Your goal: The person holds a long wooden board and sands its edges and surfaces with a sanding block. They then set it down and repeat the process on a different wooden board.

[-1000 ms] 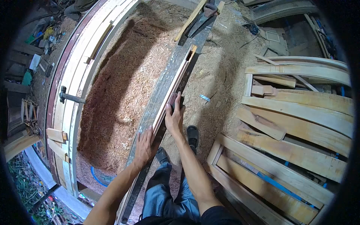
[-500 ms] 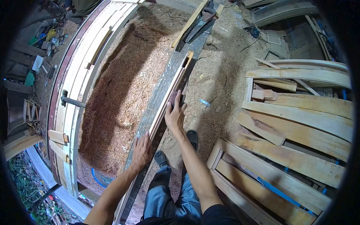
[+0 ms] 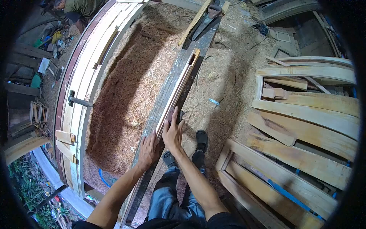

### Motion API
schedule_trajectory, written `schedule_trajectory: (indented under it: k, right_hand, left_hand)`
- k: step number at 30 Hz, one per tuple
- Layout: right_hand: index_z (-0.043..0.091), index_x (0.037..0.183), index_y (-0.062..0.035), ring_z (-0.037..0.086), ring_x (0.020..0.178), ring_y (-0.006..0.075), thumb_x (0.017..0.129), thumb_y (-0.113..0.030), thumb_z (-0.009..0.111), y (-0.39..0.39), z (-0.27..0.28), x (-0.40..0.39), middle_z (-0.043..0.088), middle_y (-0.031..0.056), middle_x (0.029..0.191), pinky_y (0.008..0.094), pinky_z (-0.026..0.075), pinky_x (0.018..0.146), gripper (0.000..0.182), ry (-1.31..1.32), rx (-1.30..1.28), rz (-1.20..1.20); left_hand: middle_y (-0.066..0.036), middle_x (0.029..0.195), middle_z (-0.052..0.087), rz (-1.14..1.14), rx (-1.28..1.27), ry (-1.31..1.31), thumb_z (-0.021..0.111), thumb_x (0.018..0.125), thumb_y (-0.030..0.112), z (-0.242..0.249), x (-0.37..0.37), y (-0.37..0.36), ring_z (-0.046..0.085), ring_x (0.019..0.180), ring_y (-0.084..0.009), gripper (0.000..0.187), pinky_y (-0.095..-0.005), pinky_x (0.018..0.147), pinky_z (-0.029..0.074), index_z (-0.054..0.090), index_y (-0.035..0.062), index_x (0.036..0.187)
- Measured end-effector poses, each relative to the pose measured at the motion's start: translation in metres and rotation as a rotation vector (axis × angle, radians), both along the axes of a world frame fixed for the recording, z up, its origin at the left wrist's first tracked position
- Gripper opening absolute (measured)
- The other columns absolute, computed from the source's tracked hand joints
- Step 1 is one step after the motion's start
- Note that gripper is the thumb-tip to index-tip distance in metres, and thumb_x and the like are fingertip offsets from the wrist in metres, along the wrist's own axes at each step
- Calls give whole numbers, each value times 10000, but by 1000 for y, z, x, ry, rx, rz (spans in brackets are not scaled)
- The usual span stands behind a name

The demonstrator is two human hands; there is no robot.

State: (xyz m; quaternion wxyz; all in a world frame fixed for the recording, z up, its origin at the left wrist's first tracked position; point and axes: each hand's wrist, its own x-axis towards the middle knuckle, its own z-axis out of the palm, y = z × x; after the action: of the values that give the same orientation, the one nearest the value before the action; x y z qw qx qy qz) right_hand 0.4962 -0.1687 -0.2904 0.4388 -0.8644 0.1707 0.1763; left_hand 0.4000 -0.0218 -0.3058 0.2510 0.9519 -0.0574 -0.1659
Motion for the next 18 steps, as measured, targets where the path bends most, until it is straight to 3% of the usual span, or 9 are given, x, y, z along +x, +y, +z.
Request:
schedule_trajectory:
  k: [2,5,6,9,10,12,14,17,18]
  right_hand:
    - [9,1558,-263,481,1179,587,1029,-357,375,4,-5,14,181,472,1411,554,582,771,650,9,-73,-36]
    - [-1,1552,-307,693,775,418,1042,-336,347,-20,-13,74,109,495,1425,250,558,430,617,-77,-101,-67]
    - [-5,1552,-312,696,761,395,1042,-354,345,-22,-21,74,82,495,1433,230,550,429,620,-76,-120,-48]
    - [-13,1552,-316,697,777,421,1032,-383,367,2,0,28,33,487,1452,225,536,409,647,22,-46,-89]
    - [2,1555,-303,637,981,510,1025,-381,377,14,-7,-2,39,467,1471,373,602,538,654,16,-53,-59]
    - [38,1562,-244,367,1272,605,1015,-382,378,43,-13,-67,171,436,1453,594,492,914,659,-98,-56,-24]
    - [38,1561,-237,437,1212,595,1015,-370,379,48,-17,-85,185,449,1440,554,535,846,657,-128,-116,-11]
    - [1,1561,-260,576,1070,527,1028,-353,358,31,-3,-23,143,466,1450,452,579,703,649,-55,-126,-67]
    - [-15,1560,-266,611,1028,509,1033,-352,349,20,-2,4,127,471,1452,414,589,663,647,-48,-141,-72]
  left_hand:
    - [-176,1440,445,-48,42,-52,582,878,134,-8,-5,3,451,1309,-314,676,-532,1120,301,296,11,1478]
    - [-177,1436,449,-34,18,-68,576,882,138,-1,-4,2,456,1305,-311,670,-534,1117,305,296,6,1476]
    - [-179,1441,442,0,-15,-9,571,883,130,1,-2,2,458,1303,-304,666,-535,1114,309,295,9,1478]
    - [-179,1456,428,-59,35,-52,562,887,121,-4,-3,4,454,1309,-297,660,-535,1112,312,295,12,1480]
    - [-177,1464,423,-109,70,-90,552,895,125,-8,-4,5,446,1318,-304,670,-533,1110,314,269,17,1492]
    - [-174,1472,415,-56,-10,-109,557,896,139,-7,-5,6,440,1326,-302,679,-532,1110,314,260,16,1494]
    - [-172,1485,402,-40,-50,-127,560,899,149,-9,-6,6,437,1331,-303,697,-526,1118,301,233,14,1499]
    - [-172,1483,406,4,-70,-18,556,903,155,1,-4,3,452,1315,-312,691,-523,1125,289,230,4,1493]
    - [-217,1411,461,-33,-45,-158,585,889,162,-8,-8,5,487,1259,-340,714,-499,1084,337,232,-22,1482]
